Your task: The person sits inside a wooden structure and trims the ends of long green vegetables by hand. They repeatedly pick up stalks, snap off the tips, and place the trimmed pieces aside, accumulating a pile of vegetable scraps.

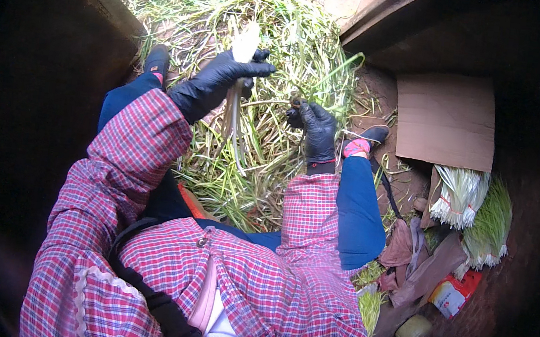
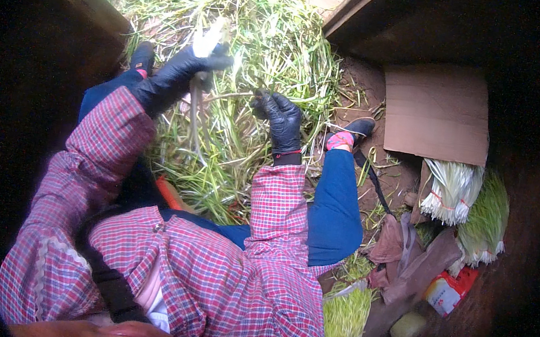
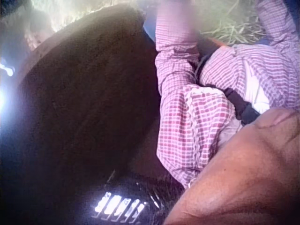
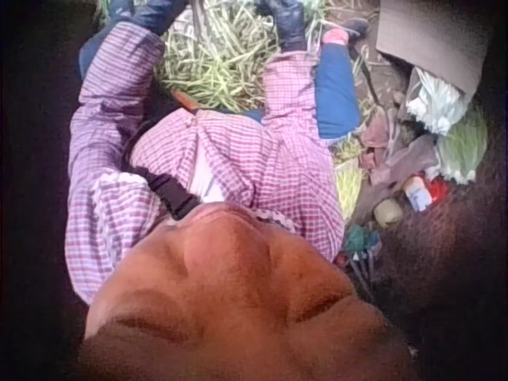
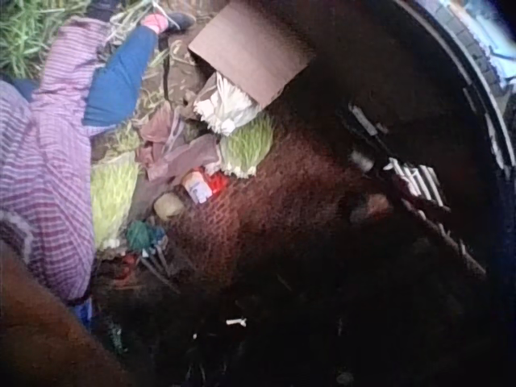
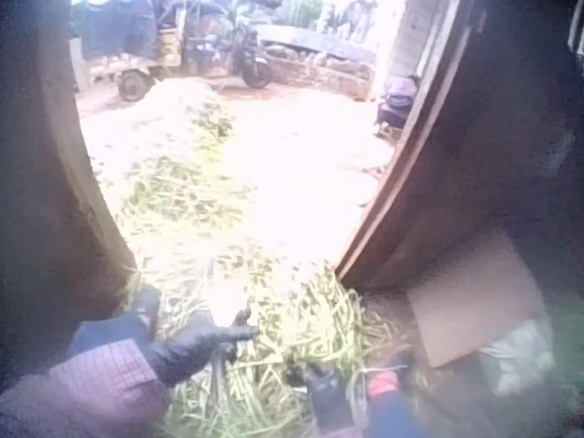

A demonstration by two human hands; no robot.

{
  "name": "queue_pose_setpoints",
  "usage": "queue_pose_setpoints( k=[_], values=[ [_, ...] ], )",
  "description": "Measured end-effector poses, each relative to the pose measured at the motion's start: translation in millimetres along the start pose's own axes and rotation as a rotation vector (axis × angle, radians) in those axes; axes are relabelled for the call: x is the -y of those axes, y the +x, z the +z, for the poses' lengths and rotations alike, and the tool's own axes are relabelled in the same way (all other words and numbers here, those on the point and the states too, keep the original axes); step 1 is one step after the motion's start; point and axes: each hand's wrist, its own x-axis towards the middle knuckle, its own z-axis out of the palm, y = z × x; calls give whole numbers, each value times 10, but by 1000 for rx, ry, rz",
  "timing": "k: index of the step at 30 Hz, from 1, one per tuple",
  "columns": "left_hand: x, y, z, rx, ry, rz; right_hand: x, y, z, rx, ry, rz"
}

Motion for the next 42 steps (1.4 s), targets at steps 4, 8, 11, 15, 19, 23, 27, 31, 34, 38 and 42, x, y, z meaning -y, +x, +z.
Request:
queue_pose_setpoints(
  k=[4,8,11,15,19,23,27,31,34,38,42],
  values=[
    [222,-6,102,23,58,-14,-24,-49,263,52,-103,-26],
    [259,-15,111,-78,57,14,-233,-68,244,-3,-149,-105],
    [163,-9,50,-106,-35,110,-539,-86,-95,-81,-395,-50],
    [39,-17,-27,-73,-6,86,-841,-149,-633,4,-1183,288],
    [62,-54,24,0,86,63,-538,-65,-563,-57,-1069,243],
    [175,-75,128,23,214,-36,122,132,111,128,-80,-27],
    [183,-52,87,26,12,-13,277,120,470,96,30,-116],
    [67,-40,-74,11,-43,-44,-102,-67,58,178,-79,40],
    [4,-63,-117,-20,-1,28,-621,-132,-202,399,-904,537],
    [19,-149,-47,81,-42,-53,-887,-71,-581,296,-1011,526],
    [103,-228,31,104,72,-148,-843,61,-632,101,-269,570]
  ],
)
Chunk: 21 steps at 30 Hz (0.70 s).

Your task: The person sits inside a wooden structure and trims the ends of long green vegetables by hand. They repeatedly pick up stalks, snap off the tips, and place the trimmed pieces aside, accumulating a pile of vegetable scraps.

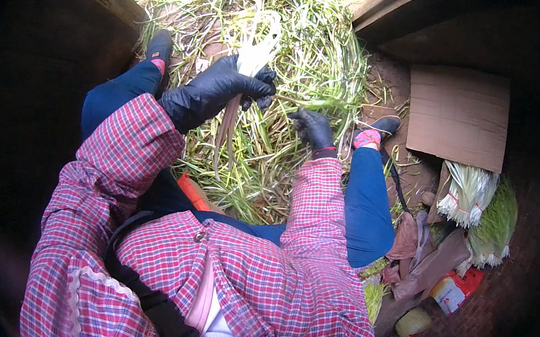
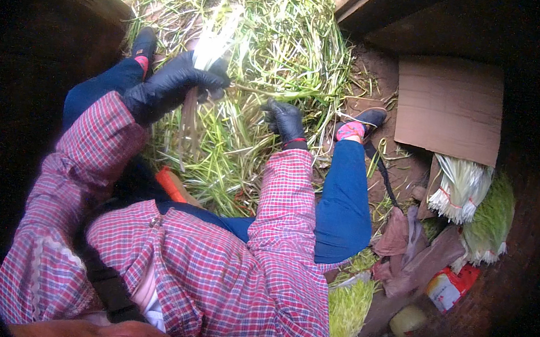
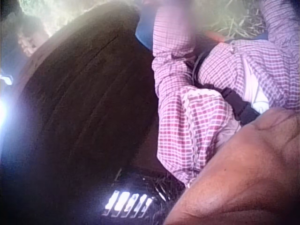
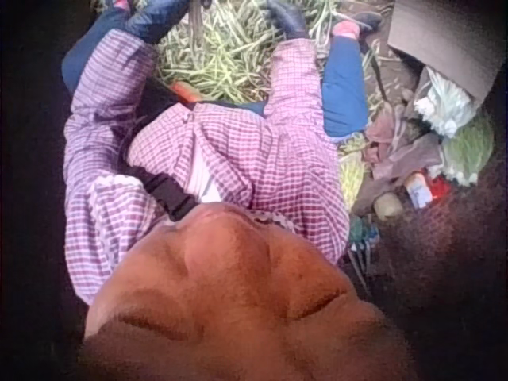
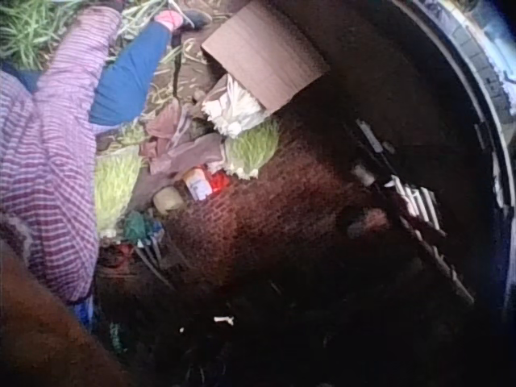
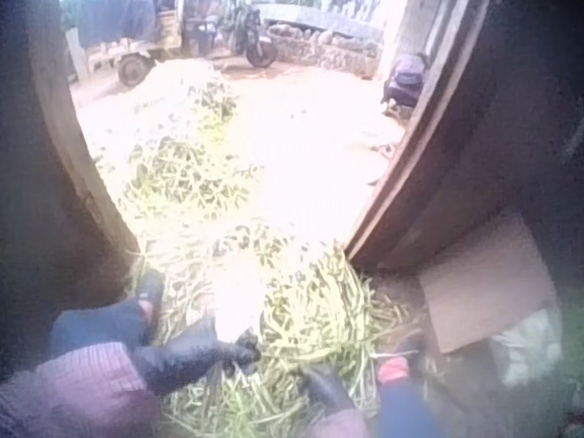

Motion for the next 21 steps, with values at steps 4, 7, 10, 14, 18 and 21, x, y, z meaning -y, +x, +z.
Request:
queue_pose_setpoints(
  k=[4,7,10,14,18,21],
  values=[
    [87,-66,97,3,7,-39,105,66,410,-7,477,-120],
    [51,-99,112,11,19,-40,230,6,568,-107,507,-277],
    [-121,-94,-26,-70,-33,-6,423,-157,487,-134,352,-471],
    [-258,-82,-204,-233,-87,225,664,-347,486,-45,169,-466],
    [-120,-62,-182,-155,25,58,752,-432,739,169,140,-433],
    [50,15,-114,-46,50,192,749,-444,908,267,-97,-323]
  ],
)
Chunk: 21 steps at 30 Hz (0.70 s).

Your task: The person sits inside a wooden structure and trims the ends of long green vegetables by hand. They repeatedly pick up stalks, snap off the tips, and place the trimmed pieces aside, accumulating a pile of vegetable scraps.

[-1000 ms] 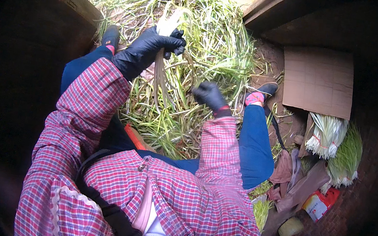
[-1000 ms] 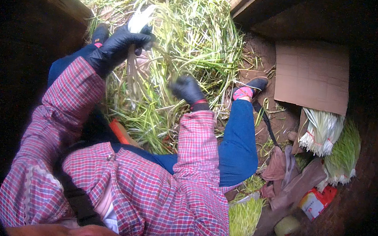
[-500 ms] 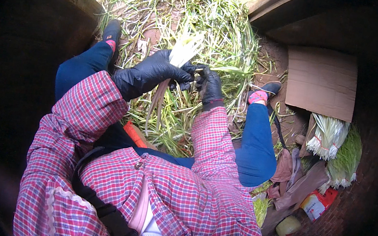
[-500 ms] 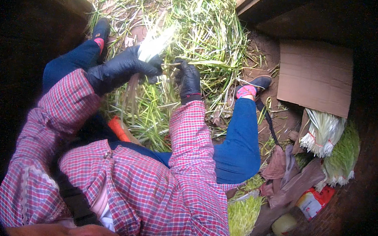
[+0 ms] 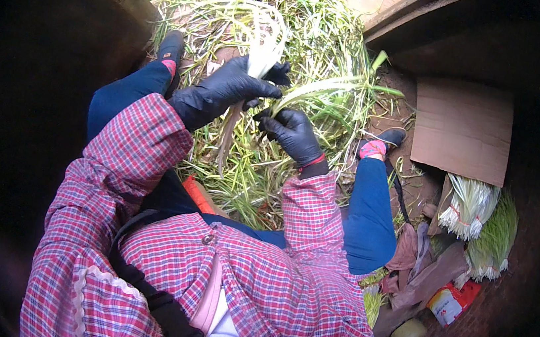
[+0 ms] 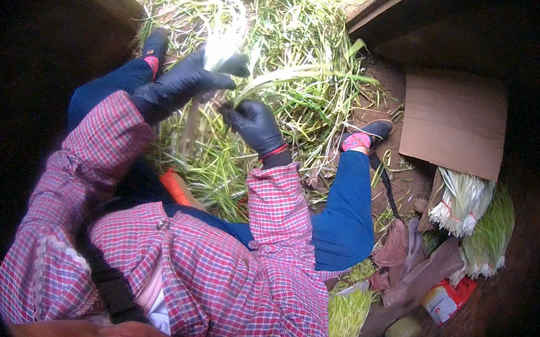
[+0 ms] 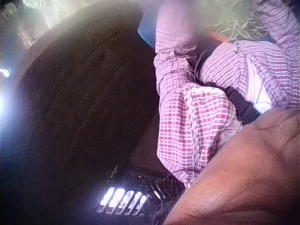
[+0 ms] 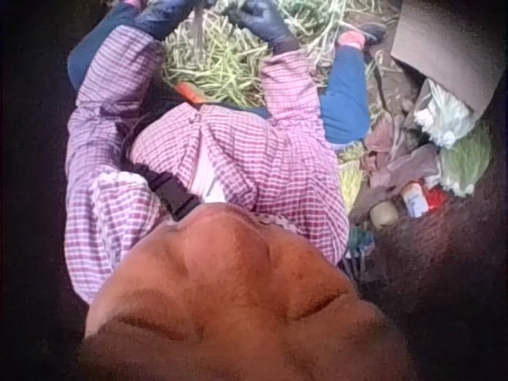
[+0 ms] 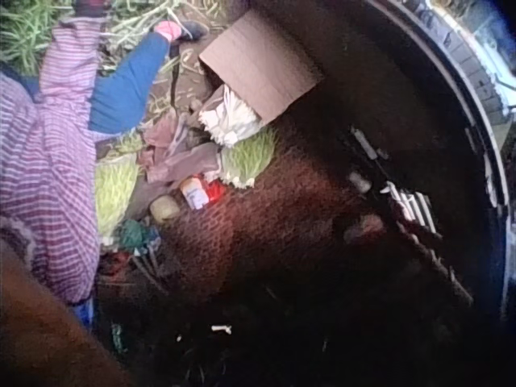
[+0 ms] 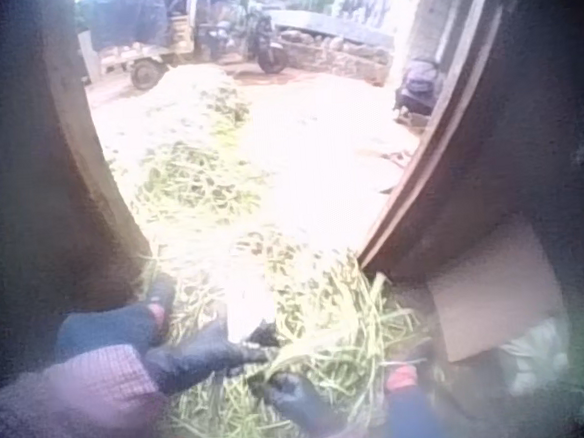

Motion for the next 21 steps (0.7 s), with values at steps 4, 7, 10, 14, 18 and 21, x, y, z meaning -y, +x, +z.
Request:
queue_pose_setpoints(
  k=[4,7,10,14,18,21],
  values=[
    [103,88,-33,-44,314,-219,22,18,97,69,-24,-11],
    [101,117,-74,-98,204,-60,75,5,100,-74,176,-128],
    [67,97,-84,-120,87,-132,94,-5,91,-189,248,-90],
    [-15,72,-60,-157,77,-126,-97,37,54,-351,380,-176],
    [-183,85,-150,-227,-21,17,-494,44,-129,-513,133,-82],
    [-288,63,-236,-231,30,-21,-696,-50,-350,-508,-523,47]
  ],
)
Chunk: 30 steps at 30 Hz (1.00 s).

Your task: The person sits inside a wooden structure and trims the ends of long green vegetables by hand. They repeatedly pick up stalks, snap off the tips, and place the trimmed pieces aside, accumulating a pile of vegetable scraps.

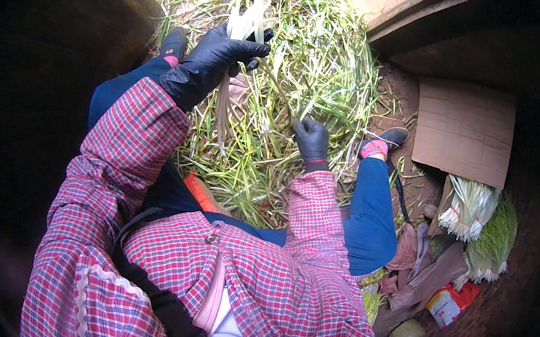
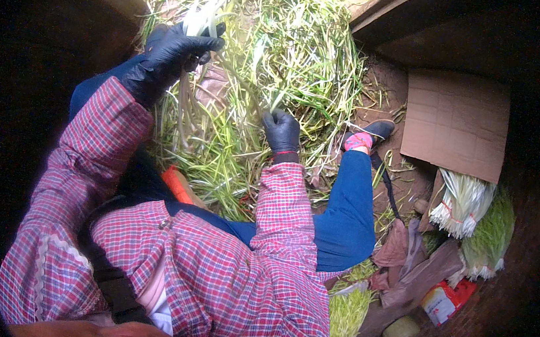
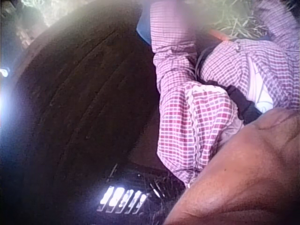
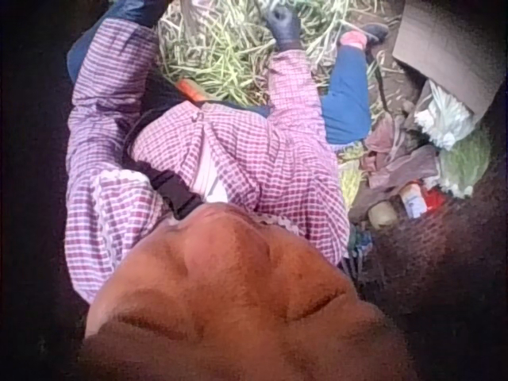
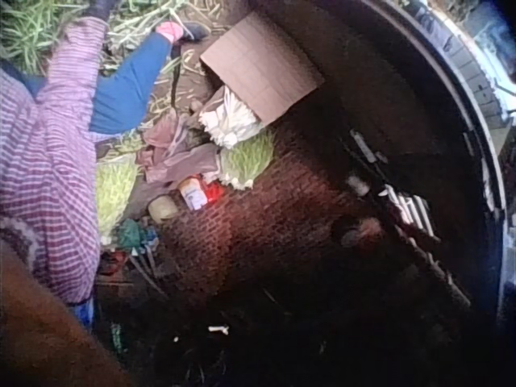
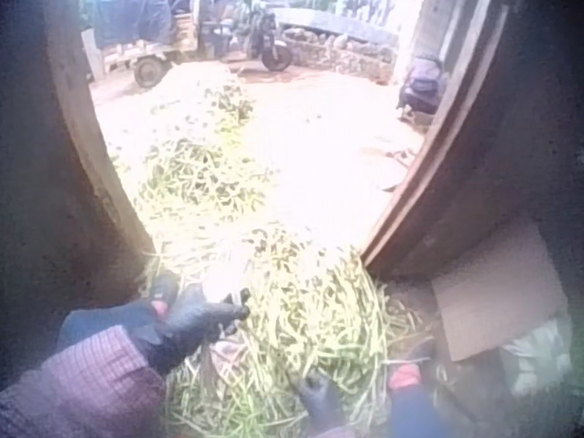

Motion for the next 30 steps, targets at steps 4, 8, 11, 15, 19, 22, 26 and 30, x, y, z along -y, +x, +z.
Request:
queue_pose_setpoints(
  k=[4,8,11,15,19,22,26,30],
  values=[
    [-3,-40,-8,-97,89,-15,77,14,-271,143,-399,177],
    [98,-34,84,14,40,-58,718,184,-138,-1,444,-323],
    [145,-18,117,-18,70,-91,1106,259,12,282,798,-291],
    [122,-25,78,-3,27,-52,1100,146,-117,290,644,-165],
    [60,-34,7,-21,38,-71,615,59,-254,323,572,-168],
    [-8,9,-74,-77,-44,59,7,84,-320,208,311,-13],
    [-101,75,-226,-124,86,48,-732,17,-405,130,86,231],
    [-73,81,-205,-116,61,40,-600,-11,-503,456,-187,307]
  ],
)
